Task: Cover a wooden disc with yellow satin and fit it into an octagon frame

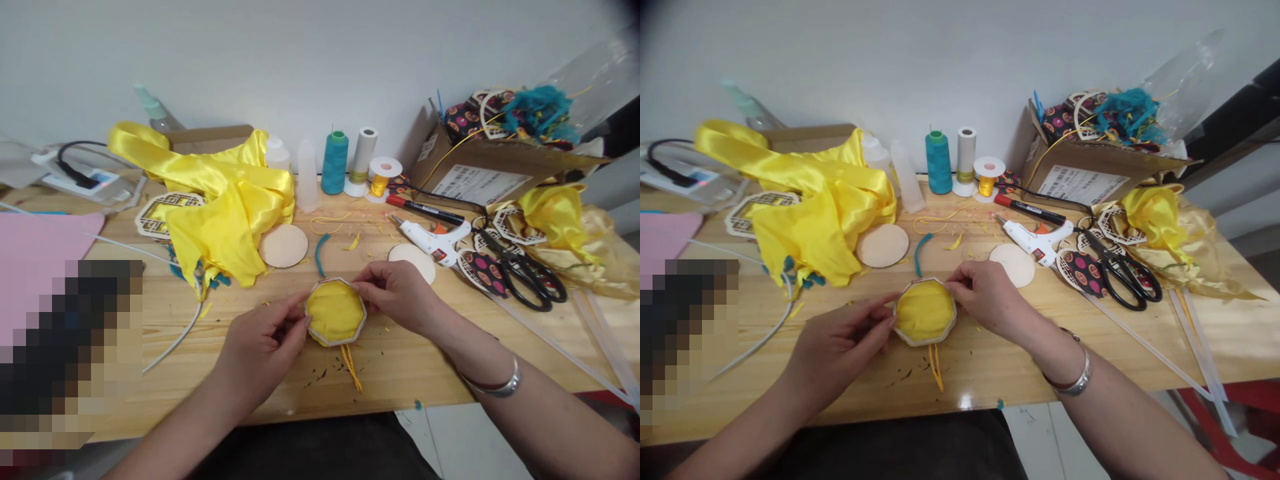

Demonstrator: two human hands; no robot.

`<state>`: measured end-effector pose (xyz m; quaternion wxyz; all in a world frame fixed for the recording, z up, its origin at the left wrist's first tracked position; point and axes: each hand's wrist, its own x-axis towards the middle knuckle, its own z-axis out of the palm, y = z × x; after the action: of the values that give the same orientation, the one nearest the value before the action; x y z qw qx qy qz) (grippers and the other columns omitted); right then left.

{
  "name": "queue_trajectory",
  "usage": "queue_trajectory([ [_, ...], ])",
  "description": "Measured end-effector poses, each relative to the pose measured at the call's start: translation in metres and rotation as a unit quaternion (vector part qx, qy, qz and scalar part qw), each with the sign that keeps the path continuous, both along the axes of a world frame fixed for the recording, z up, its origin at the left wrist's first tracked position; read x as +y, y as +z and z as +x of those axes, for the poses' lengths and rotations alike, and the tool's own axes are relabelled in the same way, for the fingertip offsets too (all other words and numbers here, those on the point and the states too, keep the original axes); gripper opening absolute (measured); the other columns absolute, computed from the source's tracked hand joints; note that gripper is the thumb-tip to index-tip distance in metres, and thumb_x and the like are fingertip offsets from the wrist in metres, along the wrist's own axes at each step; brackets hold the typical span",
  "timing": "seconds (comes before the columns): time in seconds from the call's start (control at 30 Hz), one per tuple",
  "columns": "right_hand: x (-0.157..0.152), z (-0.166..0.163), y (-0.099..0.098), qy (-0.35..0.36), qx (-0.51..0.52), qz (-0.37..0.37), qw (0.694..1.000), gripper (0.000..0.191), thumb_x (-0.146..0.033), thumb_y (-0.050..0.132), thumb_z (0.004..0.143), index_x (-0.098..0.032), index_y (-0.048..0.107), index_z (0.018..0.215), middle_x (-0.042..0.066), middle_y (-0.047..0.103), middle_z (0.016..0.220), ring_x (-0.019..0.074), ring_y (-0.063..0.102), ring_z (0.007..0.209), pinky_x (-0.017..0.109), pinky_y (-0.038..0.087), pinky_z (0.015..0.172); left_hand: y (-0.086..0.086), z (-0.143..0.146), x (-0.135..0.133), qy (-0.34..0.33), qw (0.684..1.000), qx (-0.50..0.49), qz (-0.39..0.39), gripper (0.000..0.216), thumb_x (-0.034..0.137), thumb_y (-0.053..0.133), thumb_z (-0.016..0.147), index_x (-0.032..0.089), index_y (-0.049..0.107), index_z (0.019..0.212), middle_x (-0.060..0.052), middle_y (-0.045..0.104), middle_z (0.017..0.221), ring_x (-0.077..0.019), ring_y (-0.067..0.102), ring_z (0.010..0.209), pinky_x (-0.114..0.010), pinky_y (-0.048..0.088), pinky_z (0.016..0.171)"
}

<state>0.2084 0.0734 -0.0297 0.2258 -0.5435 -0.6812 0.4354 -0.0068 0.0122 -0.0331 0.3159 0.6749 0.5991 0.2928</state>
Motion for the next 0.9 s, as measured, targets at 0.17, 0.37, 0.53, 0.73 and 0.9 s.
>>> queue_trajectory([
  [0.17,-0.0011,-0.0004,0.0009,0.0,-0.015,0.007,1.0,0.013,-0.026,0.059,0.079,-0.018,0.068,0.073,-0.002,0.059,0.052,0.0113,0.051,0.049,0.024,0.036,0.047,-0.0015,-0.0005,-0.0007,-0.018,0.999,0.028,0.027,0.034,0.026,0.055,0.082,0.026,0.066,0.114,0.001,0.074,0.074,-0.0143,0.064,0.057,-0.023,0.048,0.055],
  [0.37,-0.0018,-0.0019,0.0031,0.008,-0.039,0.027,0.999,0.013,-0.023,0.059,0.079,-0.018,0.068,0.072,-0.002,0.058,0.053,0.0103,0.048,0.049,0.023,0.034,0.048,-0.0018,-0.0007,0.0001,-0.032,0.997,0.046,0.061,0.034,0.024,0.054,0.082,0.027,0.065,0.114,0.002,0.074,0.076,-0.0151,0.066,0.064,-0.024,0.048,0.059],
  [0.53,-0.0022,-0.0035,0.0057,0.007,-0.051,0.038,0.998,0.012,-0.021,0.06,0.079,-0.018,0.069,0.071,-0.002,0.058,0.054,0.0104,0.047,0.05,0.023,0.033,0.048,-0.0039,-0.0006,0.0007,-0.037,0.994,0.066,0.075,0.032,0.024,0.054,0.082,0.024,0.066,0.112,0.001,0.073,0.073,-0.0149,0.065,0.061,-0.024,0.048,0.058],
  [0.73,-0.0017,-0.0048,0.008,0.009,-0.056,0.036,0.998,0.012,-0.021,0.059,0.079,-0.018,0.068,0.072,-0.001,0.059,0.055,0.0104,0.046,0.05,0.023,0.034,0.048,-0.003,-0.0012,-0.0005,-0.042,0.992,0.071,0.091,0.033,0.023,0.054,0.081,0.021,0.065,0.113,0.0,0.073,0.072,-0.015,0.065,0.061,-0.024,0.049,0.057],
  [0.9,-0.0019,-0.0049,0.0079,0.003,-0.066,0.032,0.997,0.011,-0.02,0.06,0.079,-0.017,0.067,0.072,-0.001,0.058,0.055,0.0096,0.045,0.049,0.023,0.034,0.048,-0.002,-0.0007,0.0001,-0.05,0.991,0.081,0.095,0.032,0.023,0.054,0.082,0.018,0.065,0.112,0.0,0.073,0.072,-0.0147,0.065,0.061,-0.024,0.049,0.057],
])
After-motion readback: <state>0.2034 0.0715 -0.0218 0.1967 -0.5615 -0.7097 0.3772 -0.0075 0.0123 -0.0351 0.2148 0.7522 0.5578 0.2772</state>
